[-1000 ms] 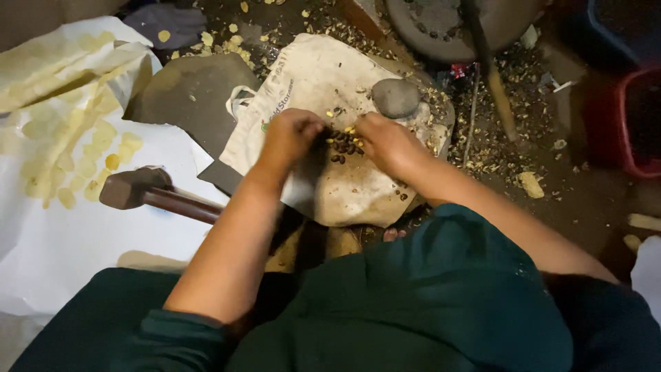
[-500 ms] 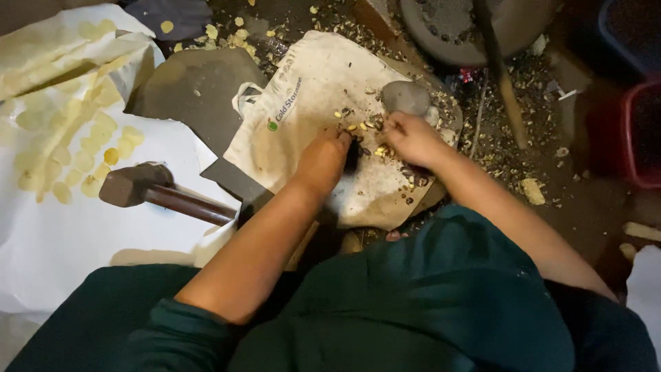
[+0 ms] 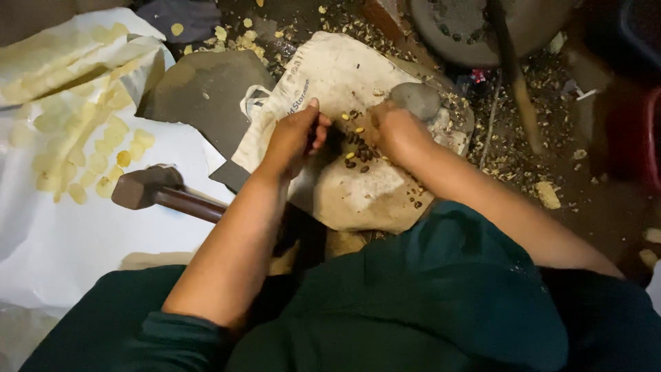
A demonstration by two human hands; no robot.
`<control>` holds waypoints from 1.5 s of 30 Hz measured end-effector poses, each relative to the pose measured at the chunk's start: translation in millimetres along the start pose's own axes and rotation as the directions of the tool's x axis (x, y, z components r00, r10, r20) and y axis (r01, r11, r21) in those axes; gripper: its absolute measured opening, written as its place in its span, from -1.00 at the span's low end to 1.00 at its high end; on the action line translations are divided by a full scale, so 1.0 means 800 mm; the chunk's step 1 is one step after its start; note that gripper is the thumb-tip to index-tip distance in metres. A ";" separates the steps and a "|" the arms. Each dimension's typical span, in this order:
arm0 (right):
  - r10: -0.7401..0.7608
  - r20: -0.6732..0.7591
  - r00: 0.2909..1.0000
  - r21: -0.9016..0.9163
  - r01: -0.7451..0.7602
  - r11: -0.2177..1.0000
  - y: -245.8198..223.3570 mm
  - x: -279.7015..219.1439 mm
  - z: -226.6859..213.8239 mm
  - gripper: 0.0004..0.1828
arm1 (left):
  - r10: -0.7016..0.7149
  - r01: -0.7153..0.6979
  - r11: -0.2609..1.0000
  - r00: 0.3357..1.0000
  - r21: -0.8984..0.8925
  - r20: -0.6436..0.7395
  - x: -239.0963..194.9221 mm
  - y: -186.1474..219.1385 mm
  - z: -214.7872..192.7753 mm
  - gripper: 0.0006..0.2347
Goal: The person uses a stone to crack open nuts on a cloth, separating the kernels from the shells. They then use a hammer to flatten the kernels on a white sheet of paper.
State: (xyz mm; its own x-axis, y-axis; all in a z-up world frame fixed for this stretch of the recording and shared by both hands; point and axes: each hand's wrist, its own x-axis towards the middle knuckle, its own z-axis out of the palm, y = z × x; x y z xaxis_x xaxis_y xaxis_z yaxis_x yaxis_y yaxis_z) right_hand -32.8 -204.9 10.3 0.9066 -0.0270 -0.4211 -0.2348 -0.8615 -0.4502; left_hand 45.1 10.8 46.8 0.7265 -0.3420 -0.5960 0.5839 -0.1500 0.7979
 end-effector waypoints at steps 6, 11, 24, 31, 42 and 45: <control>-0.352 -0.036 0.935 -0.190 0.340 0.921 -0.033 -0.001 -0.010 -0.76 | 0.461 -0.401 0.694 0.885 0.598 0.059 0.082 -0.056 -0.005 -0.82; -0.215 -0.033 0.976 0.125 0.217 0.968 0.000 0.006 -0.017 -0.78 | 0.476 -0.464 0.436 0.846 0.771 0.240 0.084 -0.062 0.015 -0.83; -0.410 -0.074 0.909 -0.125 0.399 0.908 -0.027 -0.027 0.035 -0.84 | 0.014 0.098 0.859 0.977 -0.503 0.214 0.066 -0.056 -0.015 -0.81; -0.054 -0.020 0.998 0.545 0.056 0.837 0.020 -0.066 -0.077 -0.74 | 0.074 0.302 0.614 0.898 -0.729 0.434 0.038 -0.042 -0.023 -0.79; -0.145 -0.192 0.971 -0.333 0.074 0.940 0.037 -0.030 0.043 -0.81 | -0.146 0.353 0.669 0.925 -0.654 0.350 0.048 -0.077 0.022 -0.78; 0.059 -0.091 0.994 -0.004 -0.060 0.998 0.016 -0.044 -0.004 -0.73 | -0.171 0.309 0.799 0.939 -0.516 0.298 0.029 -0.076 0.048 -0.72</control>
State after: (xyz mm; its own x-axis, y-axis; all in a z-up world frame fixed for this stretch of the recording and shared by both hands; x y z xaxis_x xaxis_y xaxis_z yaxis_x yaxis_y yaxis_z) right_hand -66.4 -216.5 21.9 0.9193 -0.1243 -0.3734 -0.2875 -0.8601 -0.4213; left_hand 12.8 -23.7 -12.2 0.4744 -0.5716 -0.6695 0.8781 0.2534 0.4059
